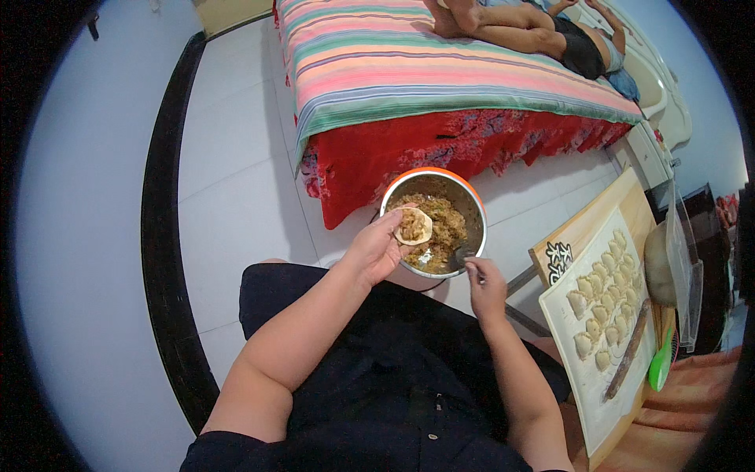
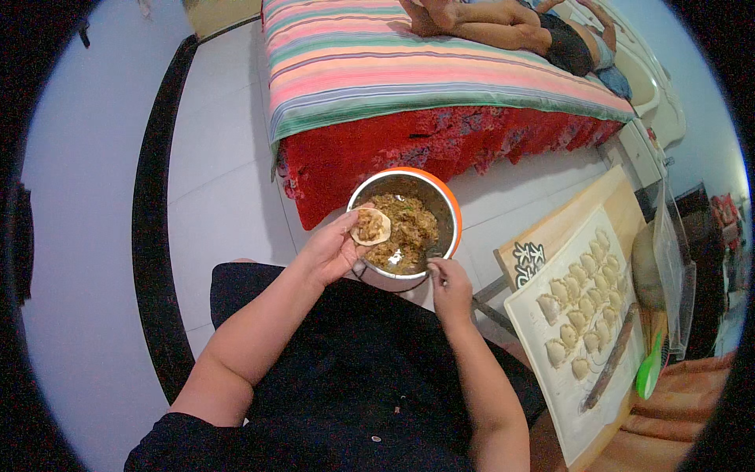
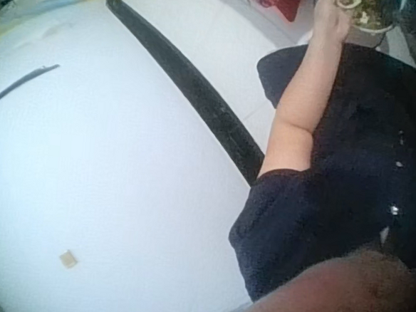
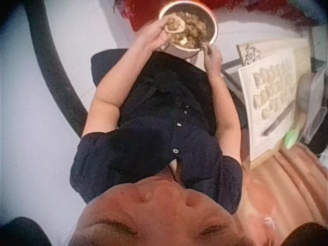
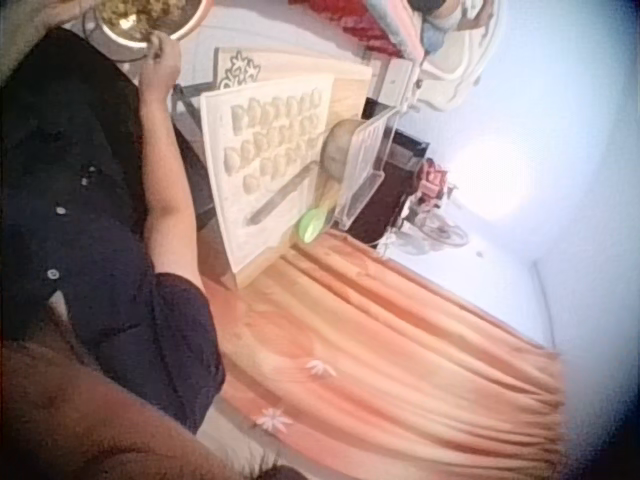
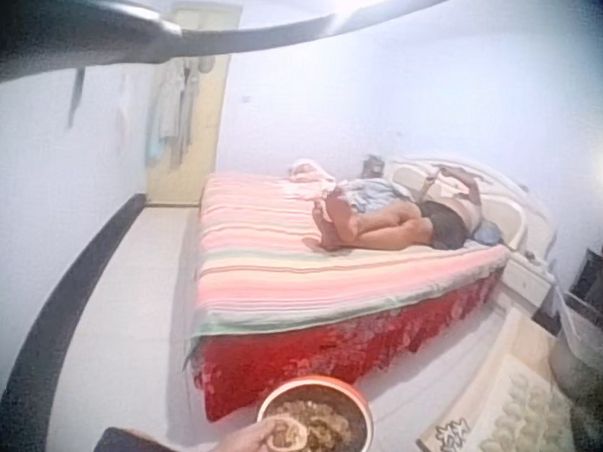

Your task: The person sits on the floor and makes dumplings by hand. They scoop a meat filling from a bowl using a spoon, place it onto a round dough wrapper, and fold the edges to seal the dumpling. The finished dumplings are placed on a white tray next to the work area.

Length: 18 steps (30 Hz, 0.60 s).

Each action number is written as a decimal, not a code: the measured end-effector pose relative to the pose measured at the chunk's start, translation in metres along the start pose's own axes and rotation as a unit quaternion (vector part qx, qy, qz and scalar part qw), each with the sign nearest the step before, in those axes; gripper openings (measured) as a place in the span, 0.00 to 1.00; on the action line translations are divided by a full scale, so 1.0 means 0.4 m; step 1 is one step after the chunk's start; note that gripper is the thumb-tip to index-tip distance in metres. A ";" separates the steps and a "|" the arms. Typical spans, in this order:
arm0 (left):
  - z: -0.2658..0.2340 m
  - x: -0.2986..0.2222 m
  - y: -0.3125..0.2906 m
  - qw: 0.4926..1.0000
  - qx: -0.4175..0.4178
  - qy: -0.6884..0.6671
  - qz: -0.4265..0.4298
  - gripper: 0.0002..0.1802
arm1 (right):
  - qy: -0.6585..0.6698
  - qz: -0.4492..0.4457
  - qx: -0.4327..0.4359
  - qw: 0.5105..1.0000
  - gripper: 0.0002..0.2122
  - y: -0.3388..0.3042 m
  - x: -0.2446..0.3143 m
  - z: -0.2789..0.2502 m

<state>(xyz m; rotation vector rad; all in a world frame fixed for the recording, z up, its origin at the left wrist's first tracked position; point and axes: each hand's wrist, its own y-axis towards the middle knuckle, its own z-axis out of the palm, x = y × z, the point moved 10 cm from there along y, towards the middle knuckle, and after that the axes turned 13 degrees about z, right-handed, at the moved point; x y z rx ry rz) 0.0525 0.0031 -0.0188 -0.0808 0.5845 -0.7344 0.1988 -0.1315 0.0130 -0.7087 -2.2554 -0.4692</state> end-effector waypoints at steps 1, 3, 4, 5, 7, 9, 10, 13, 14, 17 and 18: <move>-0.008 0.006 0.004 1.000 -0.001 -0.006 0.000 0.20 | 0.067 0.047 -0.011 0.997 0.04 0.003 -0.013 -0.023; -0.016 0.017 0.004 1.000 -0.015 -0.012 -0.005 0.20 | 0.154 0.061 -0.023 0.986 0.04 -0.010 0.002 -0.079; -0.020 0.024 0.004 0.999 -0.031 -0.010 -0.009 0.20 | 0.186 0.052 -0.025 0.981 0.05 -0.019 0.008 -0.103; -0.026 0.029 0.003 0.999 -0.046 -0.009 -0.013 0.20 | 0.218 0.044 -0.028 0.974 0.05 -0.025 0.021 -0.127; -0.034 0.046 0.006 0.998 -0.049 -0.018 -0.028 0.19 | 0.262 0.051 -0.023 0.963 0.07 -0.042 0.071 -0.156; -0.032 0.059 0.006 0.998 -0.048 -0.012 -0.041 0.18 | 0.308 0.063 -0.028 0.949 0.09 -0.057 0.086 -0.175; -0.029 0.063 0.005 0.998 -0.046 -0.001 -0.045 0.18 | 0.312 0.070 -0.014 0.947 0.12 -0.059 0.089 -0.178; -0.020 0.078 0.000 0.998 -0.033 0.015 -0.054 0.19 | 0.333 0.092 0.007 0.938 0.12 -0.055 0.087 -0.173; -0.018 0.083 -0.001 0.998 -0.028 0.017 -0.057 0.19 | 0.332 0.086 0.018 0.939 0.12 -0.056 0.084 -0.168; -0.011 0.091 0.000 0.998 -0.023 0.011 -0.061 0.22 | 0.321 0.066 0.053 0.943 0.12 -0.064 0.083 -0.151; -0.007 0.094 -0.001 0.998 -0.017 0.019 -0.064 0.22 | 0.314 0.058 0.066 0.945 0.12 -0.069 0.099 -0.146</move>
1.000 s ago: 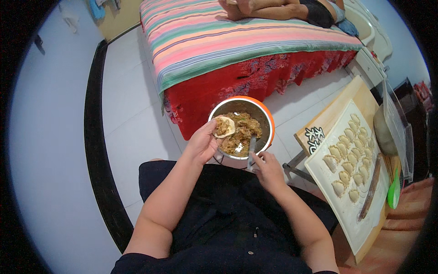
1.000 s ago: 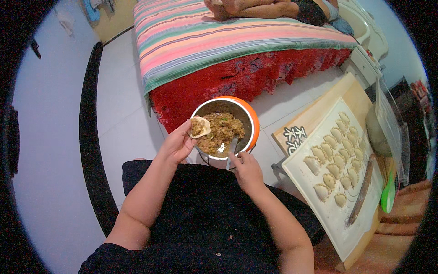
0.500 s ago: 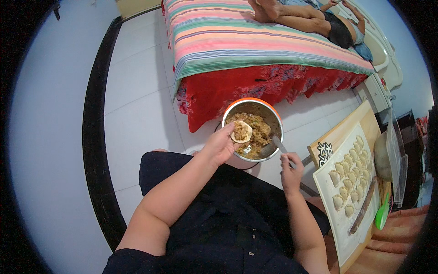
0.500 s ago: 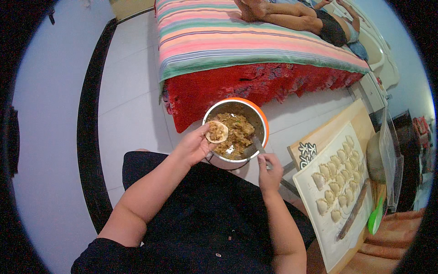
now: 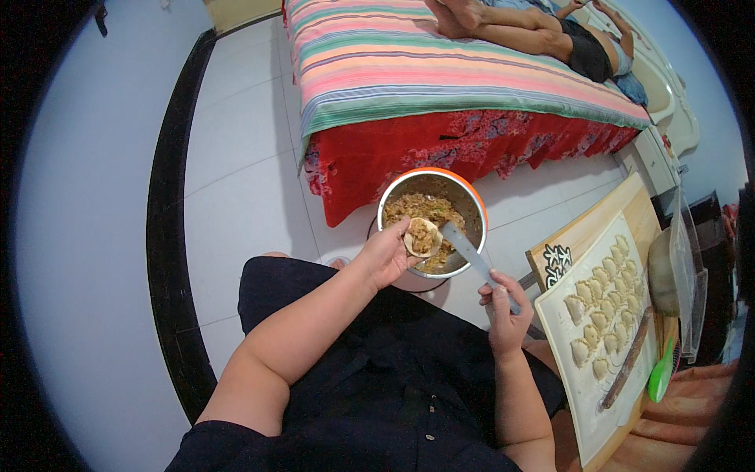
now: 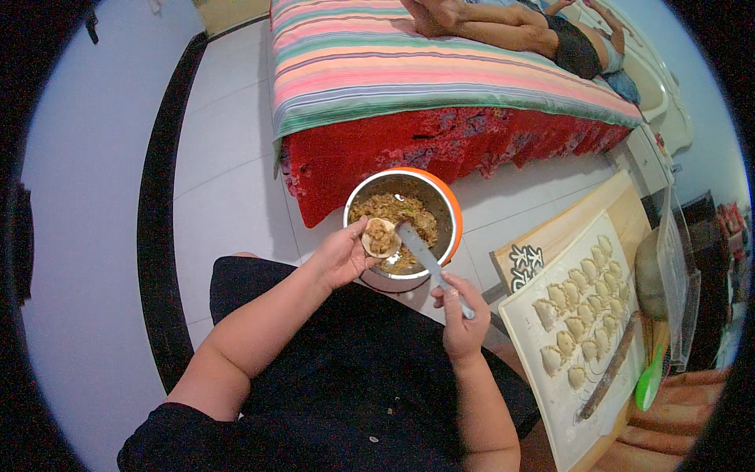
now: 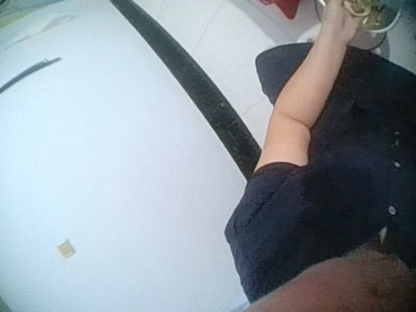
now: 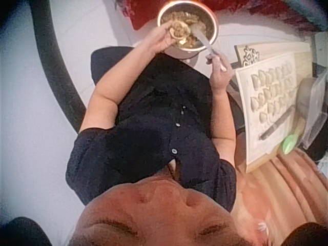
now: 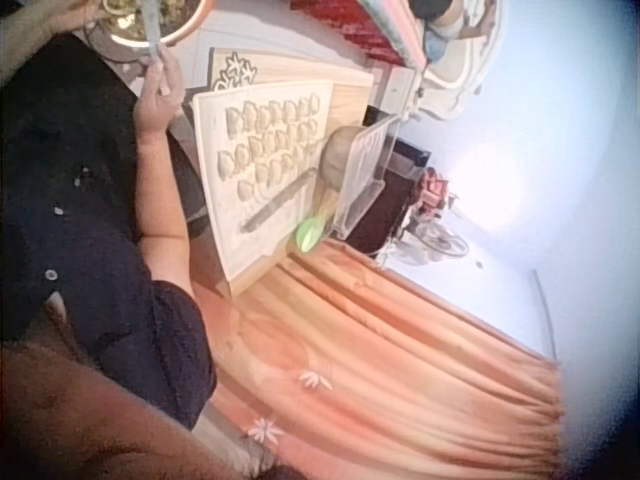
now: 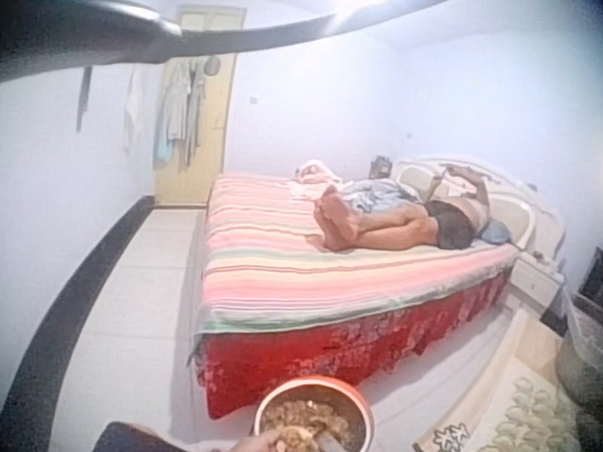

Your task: The person sits on the floor and makes dumplings by hand. They scoop a meat filling from a bowl using a spoon, place it onto a round dough wrapper, and fold the edges to seal the dumpling. The finished dumplings are placed on a white tray next to the work area.

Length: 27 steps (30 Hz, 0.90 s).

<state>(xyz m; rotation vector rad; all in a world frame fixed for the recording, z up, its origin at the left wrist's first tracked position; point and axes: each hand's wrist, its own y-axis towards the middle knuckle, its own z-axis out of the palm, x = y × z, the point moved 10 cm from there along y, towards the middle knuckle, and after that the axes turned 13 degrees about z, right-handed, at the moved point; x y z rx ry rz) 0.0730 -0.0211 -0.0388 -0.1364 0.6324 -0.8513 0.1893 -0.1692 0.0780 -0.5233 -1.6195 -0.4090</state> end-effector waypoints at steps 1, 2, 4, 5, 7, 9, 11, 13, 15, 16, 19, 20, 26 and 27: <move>0.004 0.001 -0.002 1.000 0.006 0.008 -0.003 0.22 | -0.009 -0.003 0.015 1.000 0.12 -0.004 0.007 0.011; 0.011 0.002 -0.004 1.000 0.012 0.017 -0.005 0.23 | -0.015 -0.011 0.028 0.999 0.12 -0.005 0.013 0.017; 0.031 0.002 -0.014 0.999 0.013 0.052 -0.007 0.23 | -0.011 -0.027 0.040 0.999 0.11 -0.002 0.021 0.018; 0.041 0.001 -0.018 0.997 0.014 0.069 -0.008 0.23 | -0.009 -0.035 0.046 0.998 0.11 -0.002 0.023 0.018; 0.049 0.005 -0.024 0.996 0.010 0.093 -0.016 0.24 | -0.010 -0.035 0.054 0.998 0.10 0.001 0.020 0.013; 0.052 0.008 -0.028 0.994 0.002 0.108 -0.024 0.24 | -0.031 -0.037 0.067 0.997 0.09 0.003 0.016 0.009; 0.052 0.011 -0.030 0.993 -0.011 0.114 -0.031 0.24 | -0.073 -0.042 0.085 0.993 0.09 0.006 0.012 0.012; 0.045 0.018 -0.024 0.992 -0.003 0.122 -0.034 0.24 | -0.109 -0.059 0.092 0.988 0.09 0.007 0.016 0.020; 0.036 0.022 -0.021 0.992 -0.001 0.122 -0.037 0.24 | -0.135 -0.070 0.095 0.984 0.09 0.011 0.020 0.029; 0.033 0.024 -0.021 0.992 -0.003 0.118 -0.039 0.23 | -0.144 -0.072 0.095 0.982 0.09 0.012 0.024 0.033; 0.025 0.029 -0.019 0.993 -0.007 0.108 -0.044 0.22 | -0.172 -0.094 0.087 0.977 0.09 0.012 0.048 0.041; 0.024 0.030 -0.019 0.993 -0.008 0.105 -0.045 0.21 | -0.182 -0.104 0.083 0.974 0.09 0.012 0.054 0.043; 0.015 0.046 -0.015 0.984 0.010 0.171 -0.049 0.19 | -0.222 -0.122 0.044 0.966 0.09 0.022 0.056 0.038; 0.012 0.046 -0.003 0.983 0.013 0.180 -0.044 0.19 | -0.228 -0.129 0.033 0.965 0.09 0.026 0.060 0.035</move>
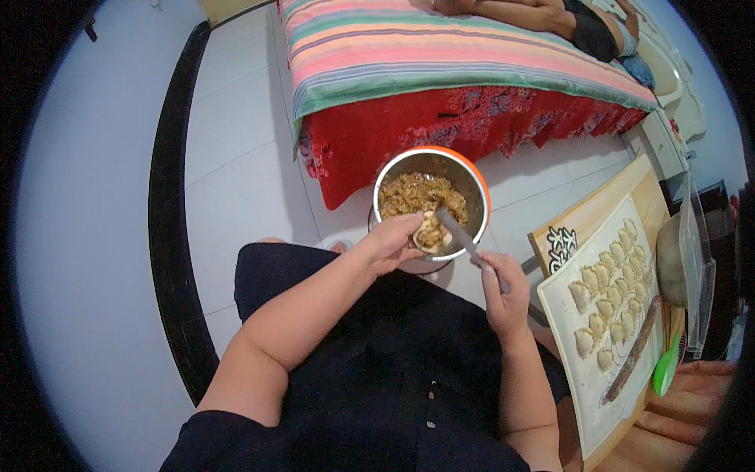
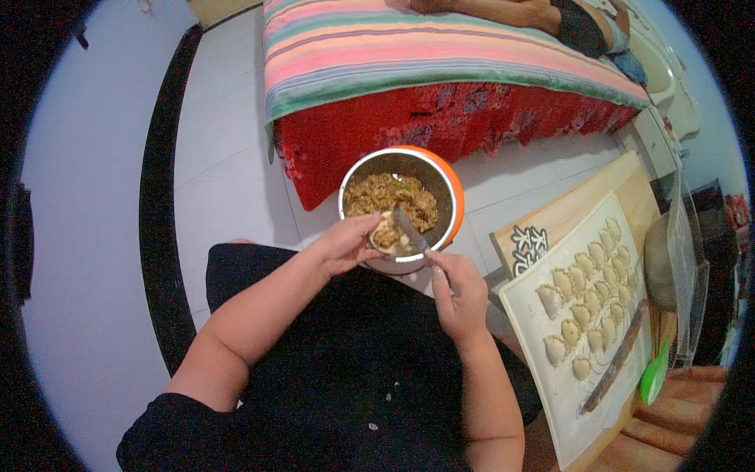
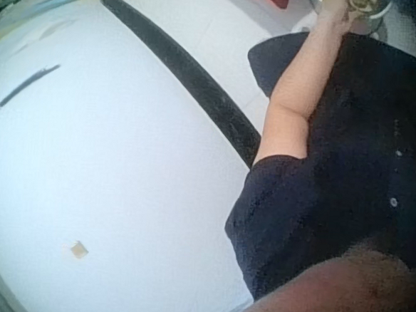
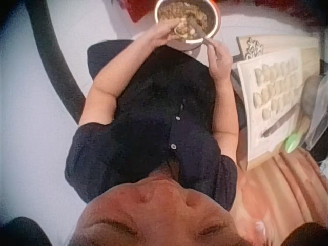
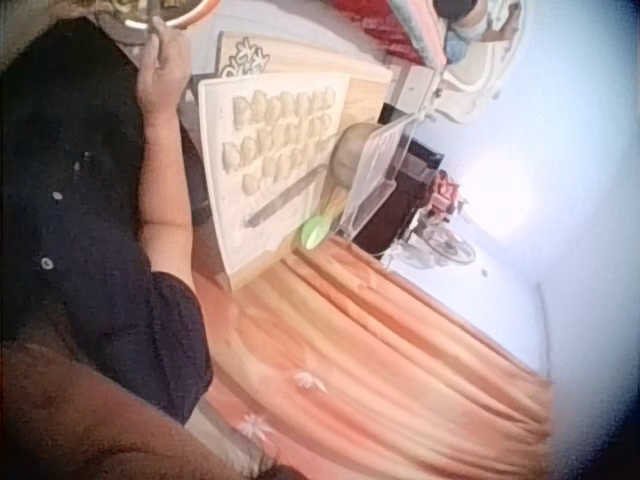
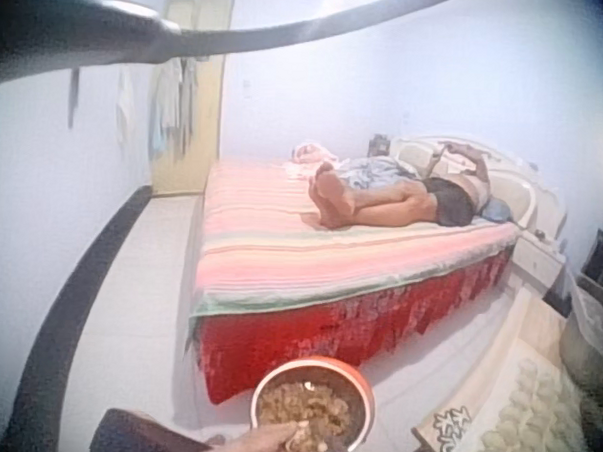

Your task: The person sits on the floor and makes dumplings by hand. They scoop a meat filling from a bowl using a spoon, place it onto a round dough wrapper, and fold the edges to seal the dumpling. The finished dumplings are placed on a white tray next to the work area.

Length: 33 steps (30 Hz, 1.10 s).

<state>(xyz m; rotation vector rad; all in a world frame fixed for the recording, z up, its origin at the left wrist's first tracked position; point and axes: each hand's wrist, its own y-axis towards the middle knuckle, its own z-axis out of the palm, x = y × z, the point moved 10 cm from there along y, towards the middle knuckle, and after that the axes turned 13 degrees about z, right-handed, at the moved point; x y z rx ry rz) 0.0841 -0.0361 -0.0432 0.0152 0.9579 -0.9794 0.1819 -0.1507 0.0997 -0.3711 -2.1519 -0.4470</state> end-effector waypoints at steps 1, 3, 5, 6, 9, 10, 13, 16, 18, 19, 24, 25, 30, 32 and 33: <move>-0.012 0.008 0.008 1.000 -0.007 -0.004 0.001 0.19 | -0.008 -0.005 -0.012 1.000 0.09 0.004 0.002 -0.004; -0.019 0.010 0.007 1.000 -0.025 0.002 0.000 0.19 | -0.016 -0.006 -0.040 0.999 0.08 0.005 -0.007 -0.016; -0.015 -0.008 -0.007 0.999 -0.046 0.022 -0.006 0.19 | 0.012 0.024 -0.047 0.999 0.08 0.011 -0.028 -0.031; -0.020 -0.008 -0.004 0.999 -0.045 0.030 -0.006 0.19 | 0.028 0.040 -0.048 0.998 0.08 0.010 -0.040 -0.033; -0.031 -0.004 0.004 0.998 -0.043 0.040 -0.005 0.21 | 0.019 -0.010 -0.011 1.000 0.10 0.000 -0.010 -0.022; -0.030 -0.002 0.005 0.998 -0.043 0.037 -0.003 0.21 | 0.047 0.003 -0.006 0.999 0.10 0.000 -0.023 -0.017; -0.019 -0.006 -0.004 0.998 -0.060 0.016 -0.016 0.24 | 0.133 0.064 0.007 0.989 0.10 -0.001 -0.074 -0.005; -0.012 -0.003 -0.002 0.999 -0.050 0.009 -0.018 0.27 | 0.212 0.141 0.014 0.967 0.11 -0.001 -0.105 0.006; -0.013 -0.004 0.000 0.999 -0.043 0.012 -0.014 0.27 | 0.240 0.164 0.009 0.957 0.11 0.001 -0.097 0.010; -0.016 -0.006 0.001 0.999 -0.044 0.015 -0.014 0.27 | 0.249 0.181 -0.002 0.952 0.11 -0.002 -0.106 0.004; -0.057 -0.009 0.020 0.996 -0.070 -0.059 0.015 0.22 | 0.263 0.184 -0.073 0.944 0.16 -0.007 -0.130 -0.043; -0.058 -0.014 0.019 0.995 -0.076 -0.065 0.020 0.22 | 0.255 0.176 -0.090 0.947 0.17 -0.010 -0.135 -0.047; -0.060 -0.017 0.015 0.997 -0.056 -0.055 0.023 0.20 | 0.216 0.182 -0.054 0.958 0.17 -0.026 -0.128 -0.035; -0.056 -0.009 0.019 0.998 -0.022 -0.049 0.012 0.20 | 0.214 0.181 -0.042 0.959 0.17 -0.027 -0.129 -0.027; -0.050 -0.010 0.012 0.999 -0.022 -0.046 0.008 0.20 | 0.215 0.180 -0.035 0.959 0.16 -0.025 -0.136 -0.019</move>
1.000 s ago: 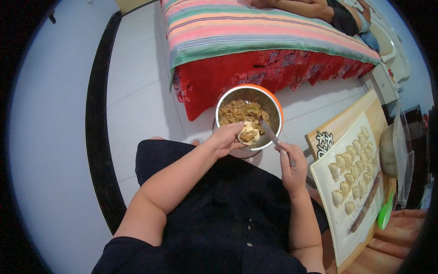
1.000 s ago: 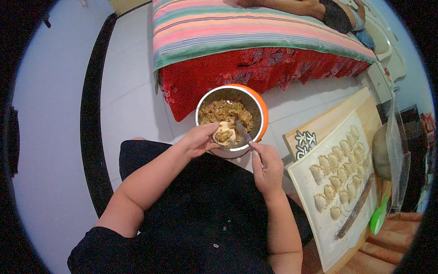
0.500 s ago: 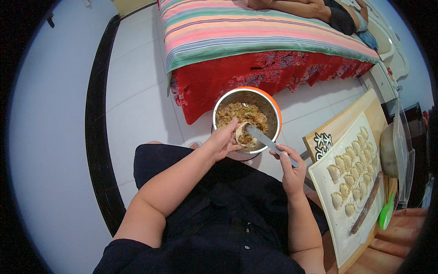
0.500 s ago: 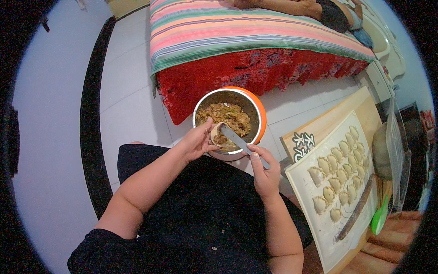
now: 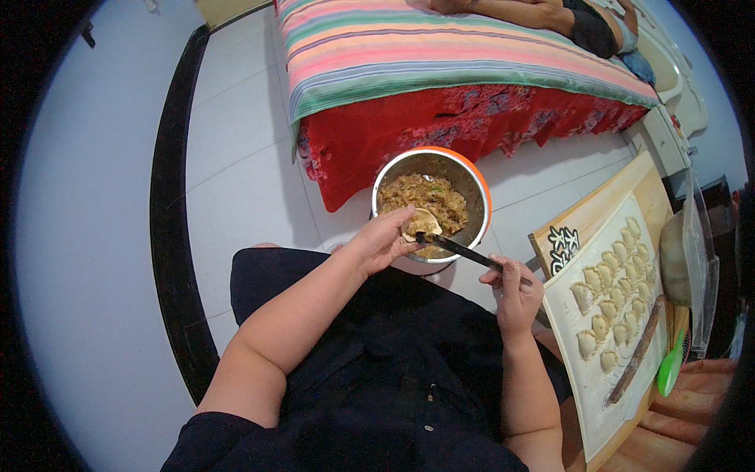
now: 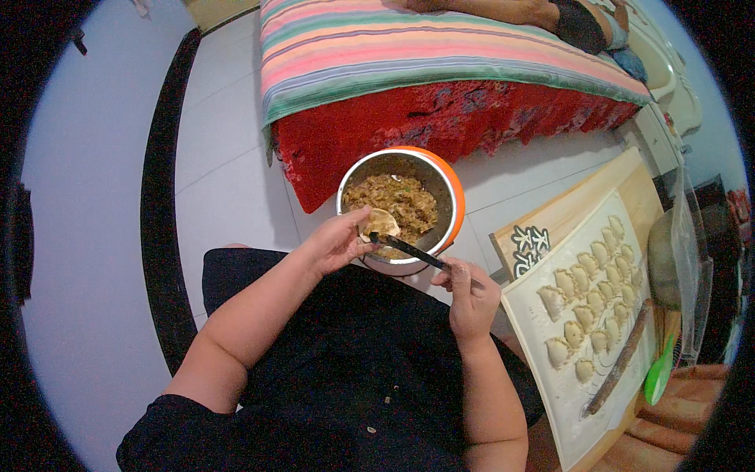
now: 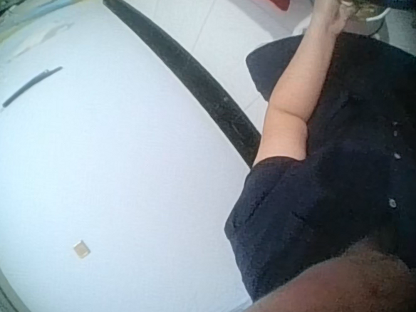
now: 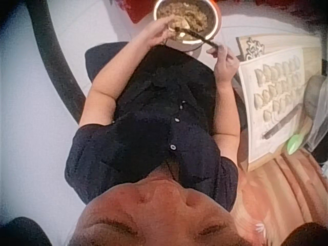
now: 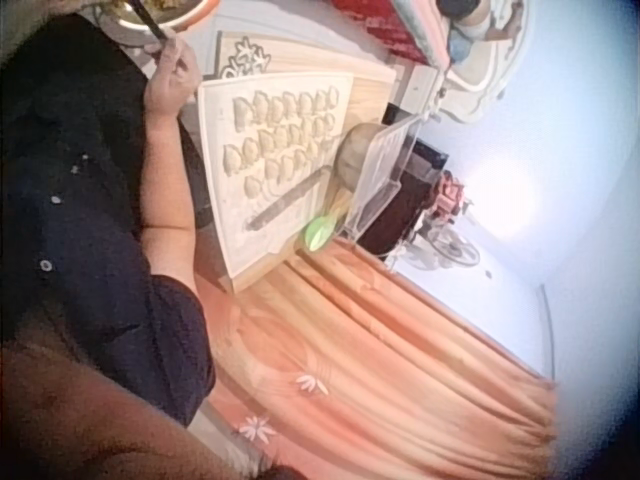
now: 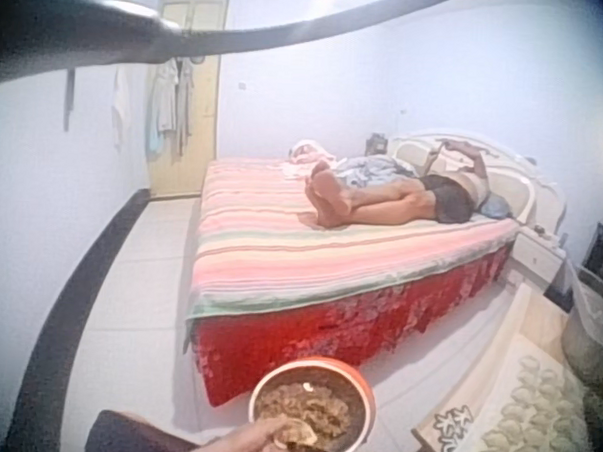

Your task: The person sits on the floor and makes dumplings by hand. They scoop a meat filling from a bowl using a spoon, place it onto a round dough wrapper, and fold the edges to seal the dumpling. The finished dumplings are placed on a white tray next to the work area.

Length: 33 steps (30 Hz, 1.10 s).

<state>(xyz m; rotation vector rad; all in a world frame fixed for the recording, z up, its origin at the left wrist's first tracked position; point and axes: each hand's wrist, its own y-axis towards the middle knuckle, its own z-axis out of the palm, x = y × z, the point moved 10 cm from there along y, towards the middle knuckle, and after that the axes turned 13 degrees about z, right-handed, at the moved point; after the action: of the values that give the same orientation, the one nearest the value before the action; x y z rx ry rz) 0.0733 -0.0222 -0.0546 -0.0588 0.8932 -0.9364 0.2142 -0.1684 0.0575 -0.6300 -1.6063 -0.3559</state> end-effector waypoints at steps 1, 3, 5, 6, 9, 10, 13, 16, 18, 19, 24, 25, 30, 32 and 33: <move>0.011 -0.002 -0.009 1.000 0.000 0.003 -0.004 0.20 | 0.000 0.000 0.007 1.000 0.16 0.004 -0.005 0.005; 0.020 -0.009 -0.023 1.000 -0.012 0.018 -0.004 0.20 | -0.003 0.009 0.003 1.000 0.17 0.006 -0.002 0.016; 0.015 -0.013 -0.028 0.999 -0.036 0.040 0.003 0.20 | 0.017 0.020 -0.012 1.000 0.18 0.014 -0.007 0.010; 0.003 -0.015 -0.020 0.999 -0.038 0.024 0.012 0.20 | 0.040 0.026 -0.024 0.999 0.18 0.017 -0.010 0.004; -0.058 -0.037 0.015 0.997 -0.057 -0.024 0.048 0.19 | 0.025 0.028 -0.033 0.999 0.18 0.029 -0.015 -0.001; -0.072 -0.048 0.018 0.995 -0.070 -0.040 0.063 0.19 | 0.008 0.038 -0.036 0.999 0.18 0.038 -0.032 0.000; -0.081 -0.064 0.025 0.992 -0.074 -0.069 0.081 0.19 | -0.147 0.018 -0.051 0.988 0.15 0.055 -0.039 0.010; -0.073 -0.066 0.022 0.993 -0.059 -0.072 0.079 0.19 | -0.279 -0.032 -0.055 0.958 0.12 0.074 -0.057 0.038; -0.059 -0.072 0.011 0.992 -0.063 -0.070 0.084 0.20 | -0.318 -0.067 -0.044 0.945 0.11 0.076 -0.073 0.062; -0.057 -0.072 0.011 0.992 -0.059 -0.074 0.083 0.20 | -0.337 -0.085 -0.038 0.937 0.11 0.075 -0.076 0.075; -0.053 -0.074 0.012 0.993 -0.029 -0.086 0.069 0.19 | -0.421 -0.132 -0.048 0.896 0.09 0.061 -0.059 0.108; -0.053 -0.075 0.012 0.993 -0.030 -0.084 0.070 0.19 | -0.431 -0.138 -0.051 0.890 0.09 0.063 -0.059 0.109; -0.054 -0.079 0.009 0.993 -0.036 -0.081 0.074 0.19 | -0.439 -0.124 -0.032 0.889 0.09 0.077 -0.066 0.102; -0.059 -0.075 0.013 0.993 -0.034 -0.084 0.074 0.19 | -0.431 -0.093 -0.026 0.897 0.09 0.082 -0.080 0.093; -0.059 -0.075 0.015 0.993 -0.033 -0.085 0.073 0.20 | -0.418 -0.072 -0.023 0.905 0.09 0.085 -0.092 0.084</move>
<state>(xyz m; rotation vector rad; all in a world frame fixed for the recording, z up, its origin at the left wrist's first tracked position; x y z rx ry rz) 0.0528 0.0106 -0.0530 -0.1257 0.7600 -0.7537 0.2084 -0.1290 0.0122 -0.7535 -2.4829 -0.2377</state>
